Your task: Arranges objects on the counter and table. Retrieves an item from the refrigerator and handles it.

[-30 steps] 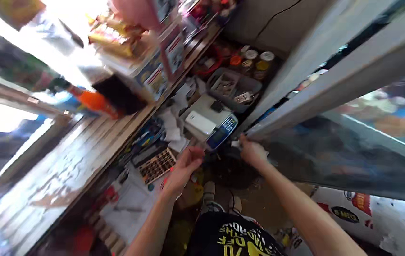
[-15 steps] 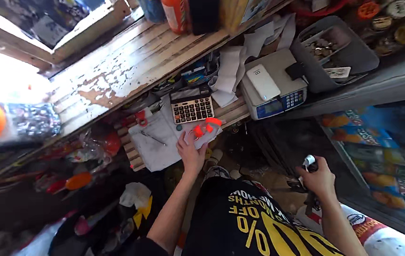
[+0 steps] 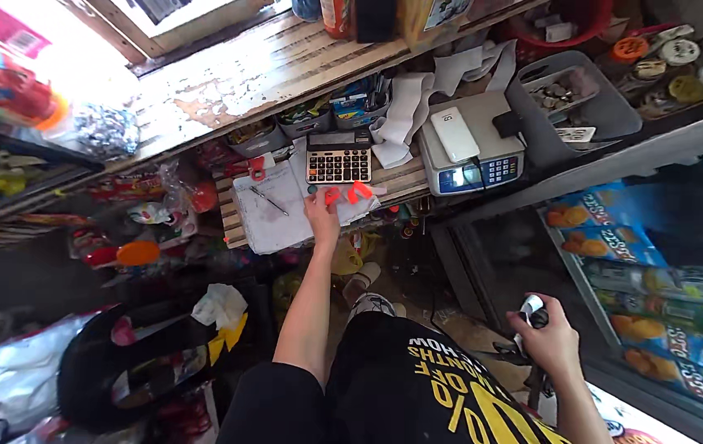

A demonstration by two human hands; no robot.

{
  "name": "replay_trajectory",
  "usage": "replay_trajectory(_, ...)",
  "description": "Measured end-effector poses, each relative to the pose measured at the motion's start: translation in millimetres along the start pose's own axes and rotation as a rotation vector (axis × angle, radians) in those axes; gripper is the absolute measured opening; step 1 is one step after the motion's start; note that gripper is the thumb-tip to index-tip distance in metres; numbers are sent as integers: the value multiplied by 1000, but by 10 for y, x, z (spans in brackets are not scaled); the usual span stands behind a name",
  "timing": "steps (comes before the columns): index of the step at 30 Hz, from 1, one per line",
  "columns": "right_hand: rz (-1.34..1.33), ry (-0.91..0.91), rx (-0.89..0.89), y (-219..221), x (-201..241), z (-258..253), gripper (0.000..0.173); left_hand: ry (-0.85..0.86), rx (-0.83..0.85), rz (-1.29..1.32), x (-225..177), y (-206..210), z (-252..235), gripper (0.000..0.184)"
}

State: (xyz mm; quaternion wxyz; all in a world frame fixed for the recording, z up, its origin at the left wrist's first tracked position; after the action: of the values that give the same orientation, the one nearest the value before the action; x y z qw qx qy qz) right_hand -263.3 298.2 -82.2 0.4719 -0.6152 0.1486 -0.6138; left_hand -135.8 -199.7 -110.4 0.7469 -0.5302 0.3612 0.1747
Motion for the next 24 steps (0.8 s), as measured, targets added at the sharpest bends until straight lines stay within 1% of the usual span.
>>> replay_trajectory(3,-6,-6,-10,-39,-143,158,63,-62,-121,98,4,-512,-215,41)
replay_trajectory(6,-14,7,-24,-53,-176,240,62,-161,-300,168,107,-1007,-633,42)
replay_trajectory(8,-15,11,-37,-42,-150,252,61,-214,-408,157,199,-1209,-937,41)
replay_trajectory(9,-15,10,-46,-32,-128,253,60,-235,-423,137,243,-1253,-1079,44)
replay_trajectory(10,-14,8,-52,-17,-102,253,60,-243,-403,117,298,-1250,-1206,52)
replay_trajectory(12,-12,-5,-51,29,-32,245,60,-219,-312,92,388,-1146,-1340,79)
replay_trajectory(13,-7,-16,-47,60,10,231,60,-210,-276,69,383,-1085,-1319,88)
replay_trajectory(14,-3,-28,-46,98,61,198,60,-181,-249,36,327,-1022,-1258,87)
replay_trajectory(15,-5,-36,-40,138,118,161,60,-138,-214,-16,252,-928,-1189,78)
replay_trajectory(17,3,-51,-5,190,247,122,60,-51,-36,-145,171,-588,-999,51)
replay_trajectory(18,12,-62,15,210,316,99,60,-22,68,-205,200,-377,-906,45)
replay_trajectory(19,20,-80,28,225,389,70,59,10,128,-235,250,-199,-843,42)
replay_trajectory(21,14,-125,30,228,511,18,58,64,130,-260,340,-9,-764,36)
replay_trajectory(24,-75,-174,-12,119,646,-43,60,88,85,-251,348,-12,-722,26)
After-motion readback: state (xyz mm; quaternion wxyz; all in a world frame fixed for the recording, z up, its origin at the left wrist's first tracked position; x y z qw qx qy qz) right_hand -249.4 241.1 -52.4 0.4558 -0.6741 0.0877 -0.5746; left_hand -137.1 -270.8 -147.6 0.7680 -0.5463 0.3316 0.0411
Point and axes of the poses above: each hand's wrist, its own z-axis away from the middle knuckle, its own y-axis out of the palm, x = y × z, the point moved 7 cm from there along -z, towards the middle knuckle, and after that the axes turned 13 degrees about -y, right-handed, at the moved point
